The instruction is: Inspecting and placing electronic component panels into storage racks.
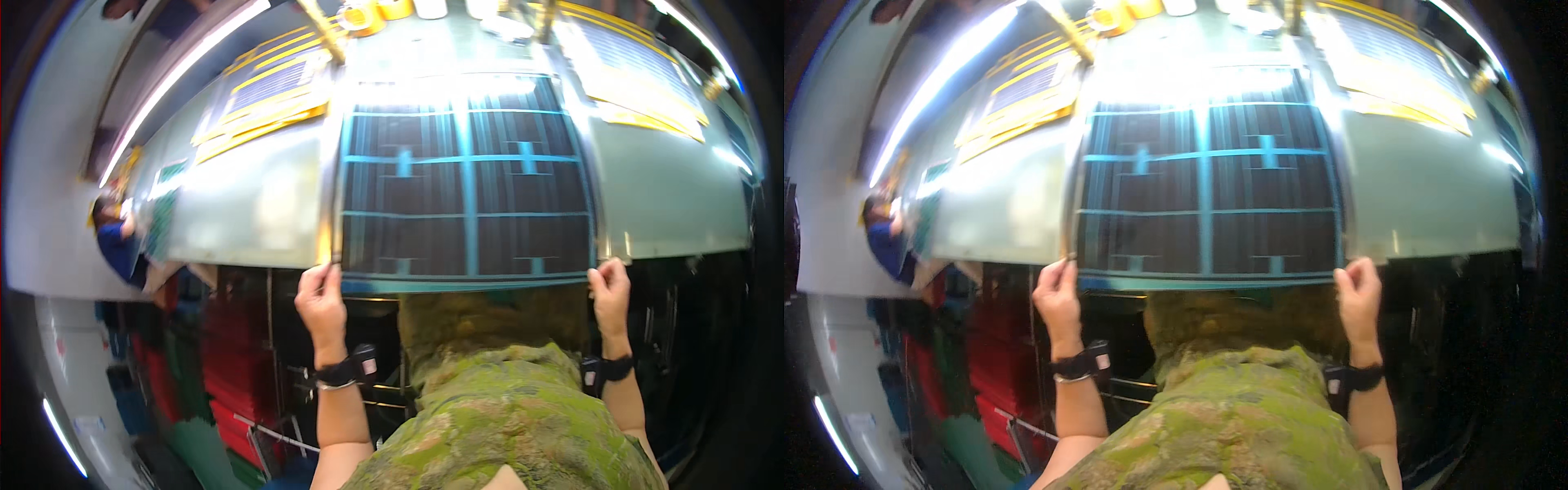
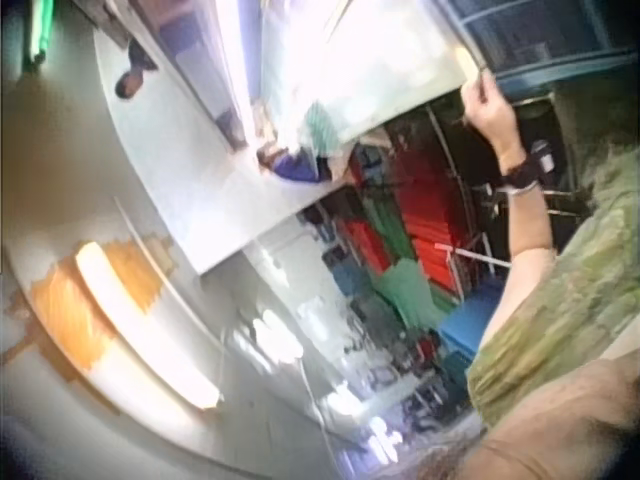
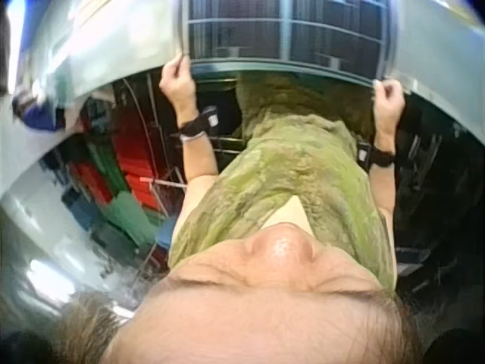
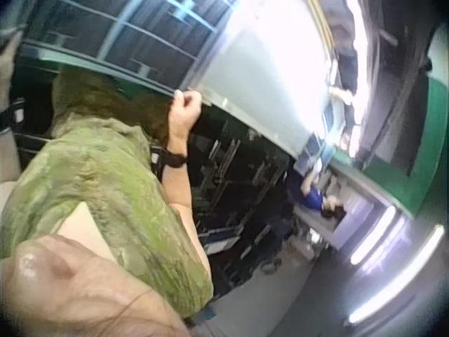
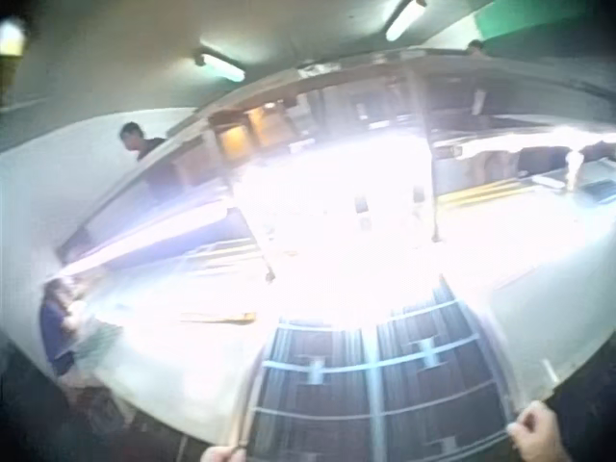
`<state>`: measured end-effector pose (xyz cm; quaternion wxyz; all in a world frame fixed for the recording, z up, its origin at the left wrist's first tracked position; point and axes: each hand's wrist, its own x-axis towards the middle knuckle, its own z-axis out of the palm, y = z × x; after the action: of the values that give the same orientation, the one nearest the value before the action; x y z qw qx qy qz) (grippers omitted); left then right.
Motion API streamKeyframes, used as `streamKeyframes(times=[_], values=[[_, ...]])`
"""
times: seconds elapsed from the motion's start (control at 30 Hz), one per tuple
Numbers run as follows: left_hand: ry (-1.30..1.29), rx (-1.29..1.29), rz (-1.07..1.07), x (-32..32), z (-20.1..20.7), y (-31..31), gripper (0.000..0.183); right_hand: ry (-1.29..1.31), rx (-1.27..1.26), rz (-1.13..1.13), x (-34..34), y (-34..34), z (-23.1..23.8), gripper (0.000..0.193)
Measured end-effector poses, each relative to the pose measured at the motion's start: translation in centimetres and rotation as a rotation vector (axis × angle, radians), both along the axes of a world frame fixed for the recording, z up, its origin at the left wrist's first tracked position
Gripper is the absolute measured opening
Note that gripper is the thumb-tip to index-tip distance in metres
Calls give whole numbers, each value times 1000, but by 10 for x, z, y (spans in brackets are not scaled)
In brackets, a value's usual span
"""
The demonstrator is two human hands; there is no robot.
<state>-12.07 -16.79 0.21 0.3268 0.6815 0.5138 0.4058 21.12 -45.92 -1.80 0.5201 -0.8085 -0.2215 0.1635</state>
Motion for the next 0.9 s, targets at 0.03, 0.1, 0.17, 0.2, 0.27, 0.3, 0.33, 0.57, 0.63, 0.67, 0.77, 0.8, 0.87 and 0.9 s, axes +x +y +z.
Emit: streamKeyframes(times=[0.03,0.1,0.17,0.2,0.27,0.3,0.33,0.57,0.63,0.67,0.77,0.8,0.87,0.9], values=[[1,66,-18,-4,-9,1,12,67,35,7,0,-2,0,21],[-7,38,32,-2,-15,-9,12,65,40,33,3,-7,-3,20],[152,126,91,-9,-28,-15,13,112,53,27,3,-3,-4,19],[169,126,124,-10,-31,-19,14,120,58,41,3,-1,-7,19],[198,132,159,-11,-37,-23,18,109,58,37,4,1,-9,19],[198,132,162,-11,-39,-24,18,109,58,40,4,0,-11,19],[150,115,171,-10,-42,-24,18,106,59,48,4,-1,-12,18],[55,49,192,-9,-50,-27,19,107,50,49,3,-2,-12,19],[15,56,190,-7,-52,-28,20,108,55,54,4,-3,-11,18],[-89,-6,172,-5,-52,-28,22,111,57,57,4,-3,-11,18],[-198,-102,163,-4,-51,-26,22,126,77,67,4,0,-10,18],[-204,-137,171,-4,-50,-25,21,124,77,65,4,0,-10,18],[-208,-142,163,0,-51,-22,23,134,77,46,7,-2,-8,17],[-210,-146,156,2,-51,-21,26,122,79,34,5,-2,-3,17]])
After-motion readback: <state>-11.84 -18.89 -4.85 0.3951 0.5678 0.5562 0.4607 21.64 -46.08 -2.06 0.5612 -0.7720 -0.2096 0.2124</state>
